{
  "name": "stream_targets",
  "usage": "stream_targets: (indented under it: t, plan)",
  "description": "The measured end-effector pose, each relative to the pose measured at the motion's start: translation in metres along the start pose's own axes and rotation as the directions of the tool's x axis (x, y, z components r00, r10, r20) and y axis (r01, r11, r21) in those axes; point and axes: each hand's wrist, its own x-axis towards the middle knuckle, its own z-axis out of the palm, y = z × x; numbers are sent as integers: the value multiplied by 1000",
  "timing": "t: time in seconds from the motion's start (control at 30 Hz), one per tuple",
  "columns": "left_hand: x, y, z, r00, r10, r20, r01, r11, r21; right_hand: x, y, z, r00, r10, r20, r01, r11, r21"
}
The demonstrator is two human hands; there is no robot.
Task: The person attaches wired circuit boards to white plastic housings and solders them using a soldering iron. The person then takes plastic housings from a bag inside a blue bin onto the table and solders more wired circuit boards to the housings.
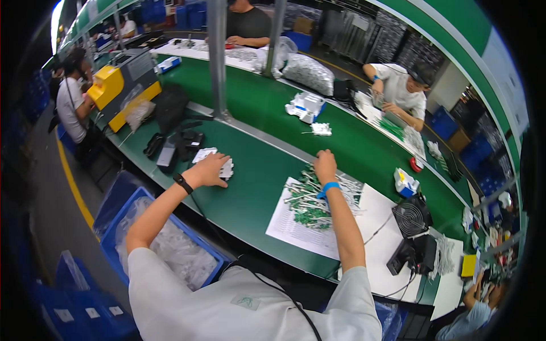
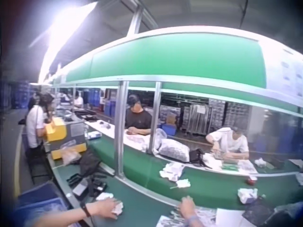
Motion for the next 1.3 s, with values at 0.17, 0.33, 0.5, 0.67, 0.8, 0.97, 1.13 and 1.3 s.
stream_targets:
  t: [0.17, 0.33, 0.5, 0.67, 0.8, 0.97, 1.13, 1.3]
  plan:
    - [-10, -8, 13, 995, -1, -104, 9, 997, 74, 2, -12, -29, 994, -53, -94, 58, 997, 55]
    - [15, -1, 17, 989, -26, -149, 62, 969, 240, -9, -33, -70, 929, -7, -371, 105, 964, 244]
    - [42, 26, -5, 943, 3, -333, 9, 999, 35, -8, -40, -135, 748, 131, -650, 244, 857, 454]
    - [78, 77, -26, 960, -140, -244, -121, 579, -806, -21, -70, -199, 722, 194, -664, 344, 733, 587]
    - [83, 122, -45, 998, -52, -33, -28, 91, -995, -58, -116, -216, 854, 83, -513, 396, 533, 747]
    - [87, 171, -52, 994, 111, -23, -9, -131, -991, -94, -134, -209, 928, 31, -372, 330, 401, 855]
    - [96, 204, -52, 976, 209, -58, -23, -166, -986, -105, -123, -215, 968, 101, -232, 187, 327, 926]
    - [104, 226, -42, 949, 308, -63, 12, -236, -972, -110, -105, -216, 991, 79, -111, 74, 374, 924]
